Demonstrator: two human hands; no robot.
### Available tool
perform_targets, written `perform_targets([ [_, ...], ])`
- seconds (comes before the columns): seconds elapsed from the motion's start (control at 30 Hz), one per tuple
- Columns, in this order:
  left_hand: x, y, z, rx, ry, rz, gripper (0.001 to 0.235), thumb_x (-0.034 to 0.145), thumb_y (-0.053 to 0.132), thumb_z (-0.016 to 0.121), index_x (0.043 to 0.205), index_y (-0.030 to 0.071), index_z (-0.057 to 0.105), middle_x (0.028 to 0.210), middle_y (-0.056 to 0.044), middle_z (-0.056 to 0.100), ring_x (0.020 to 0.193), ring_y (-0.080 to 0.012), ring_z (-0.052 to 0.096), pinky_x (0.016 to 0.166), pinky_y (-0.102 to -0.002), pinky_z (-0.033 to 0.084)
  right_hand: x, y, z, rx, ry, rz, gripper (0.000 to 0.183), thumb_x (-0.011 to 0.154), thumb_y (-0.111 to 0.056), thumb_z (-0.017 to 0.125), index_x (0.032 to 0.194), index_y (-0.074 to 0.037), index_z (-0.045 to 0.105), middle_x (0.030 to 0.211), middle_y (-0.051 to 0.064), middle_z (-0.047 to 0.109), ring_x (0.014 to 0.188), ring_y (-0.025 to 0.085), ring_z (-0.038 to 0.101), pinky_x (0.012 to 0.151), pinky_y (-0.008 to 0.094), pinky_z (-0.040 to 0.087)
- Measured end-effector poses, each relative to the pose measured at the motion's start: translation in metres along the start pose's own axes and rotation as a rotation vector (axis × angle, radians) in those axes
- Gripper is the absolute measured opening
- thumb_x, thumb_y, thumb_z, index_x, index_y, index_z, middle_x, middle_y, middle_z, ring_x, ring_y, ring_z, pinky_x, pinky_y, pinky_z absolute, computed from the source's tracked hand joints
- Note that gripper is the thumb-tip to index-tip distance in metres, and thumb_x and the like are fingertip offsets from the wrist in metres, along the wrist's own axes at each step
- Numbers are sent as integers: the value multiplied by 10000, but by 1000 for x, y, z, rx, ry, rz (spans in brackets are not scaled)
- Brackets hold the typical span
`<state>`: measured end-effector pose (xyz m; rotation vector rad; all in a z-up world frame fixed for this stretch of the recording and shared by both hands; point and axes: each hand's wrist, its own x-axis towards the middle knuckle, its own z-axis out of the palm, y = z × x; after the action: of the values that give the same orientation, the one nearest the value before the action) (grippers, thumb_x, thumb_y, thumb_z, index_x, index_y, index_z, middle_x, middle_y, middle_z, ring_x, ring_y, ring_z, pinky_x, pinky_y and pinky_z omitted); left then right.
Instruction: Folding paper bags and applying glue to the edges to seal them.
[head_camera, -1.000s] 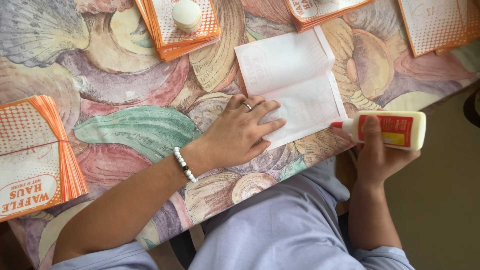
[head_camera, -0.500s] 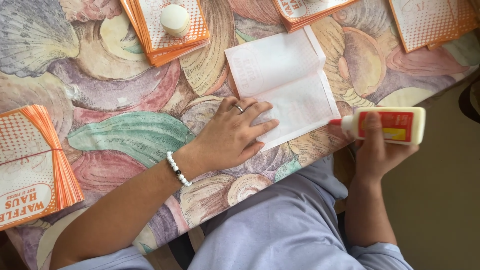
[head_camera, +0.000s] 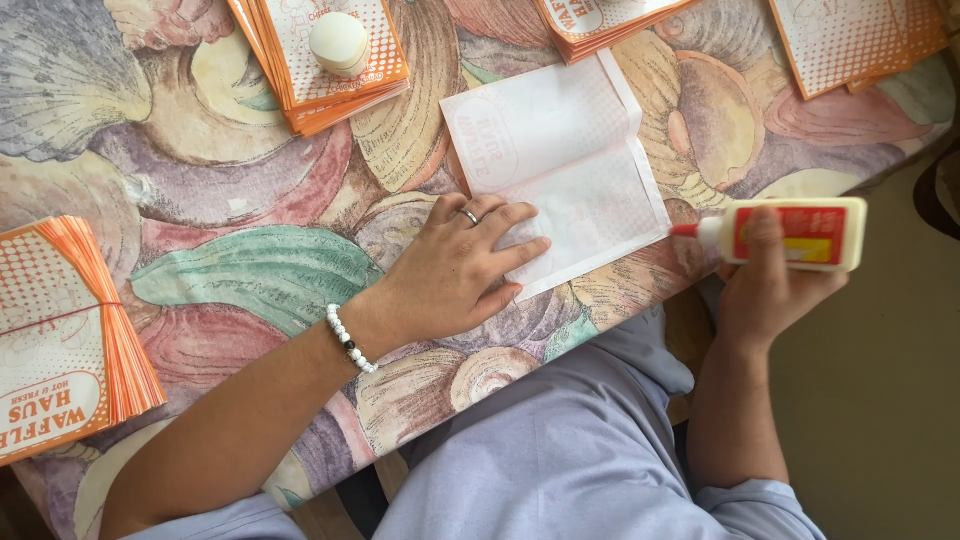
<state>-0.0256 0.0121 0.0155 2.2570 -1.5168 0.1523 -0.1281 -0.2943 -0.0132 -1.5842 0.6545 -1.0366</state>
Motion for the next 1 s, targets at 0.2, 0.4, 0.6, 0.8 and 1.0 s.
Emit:
perform_targets([
  [0.2, 0, -1, 0, -23, 7, 7, 415, 885, 322, 707, 1275, 179, 696, 1410, -121, 579, 1237, -326, 525, 1011, -492, 334, 53, 4, -18, 126, -104, 351, 231, 992, -200, 787, 955, -95, 584, 802, 85, 692, 674, 172, 744, 408, 202, 403],
  [0.4, 0, 6, 0, -88, 46, -10, 354, 965, 483, 641, 1111, 178, 746, 1301, -96, 660, 1156, -302, 580, 971, -479, 332, 92, 10, -10, -302, -184, 209, 302, 965, -264, 946, 891, -192, 662, 846, -76, 680, 738, 8, 667, 623, 199, 577],
  [0.6, 5, 17, -10, 186, 118, -9, 188, 841, 285, 820, 960, 171, 729, 1225, -77, 700, 1100, -279, 623, 1022, -511, 332, 87, -23, 17, -960, -304, -608, 922, 968, -276, 1100, 1478, 126, 445, 1463, 365, 472, 1359, 514, 309, 1038, 691, 287],
  [0.8, -1, 8, 14, 112, 148, 1, 184, 926, 222, 685, 1084, 136, 721, 1220, -115, 669, 1173, -286, 608, 1105, -662, 239, 30, -49, 83, -589, -944, -388, 927, 944, -452, 788, 1617, 2, 340, 1299, 320, 656, 1168, 580, 600, 982, 691, 444],
  [1.0, 2, 16, -6, 135, 113, -25, 125, 942, 155, 631, 977, 166, 751, 1207, -52, 740, 1056, -294, 619, 967, -475, 339, 42, -54, 97, 76, -956, 112, 814, 750, 29, 831, 1481, -29, 476, 1240, 41, 430, 882, 88, 552, 777, 230, 576],
])
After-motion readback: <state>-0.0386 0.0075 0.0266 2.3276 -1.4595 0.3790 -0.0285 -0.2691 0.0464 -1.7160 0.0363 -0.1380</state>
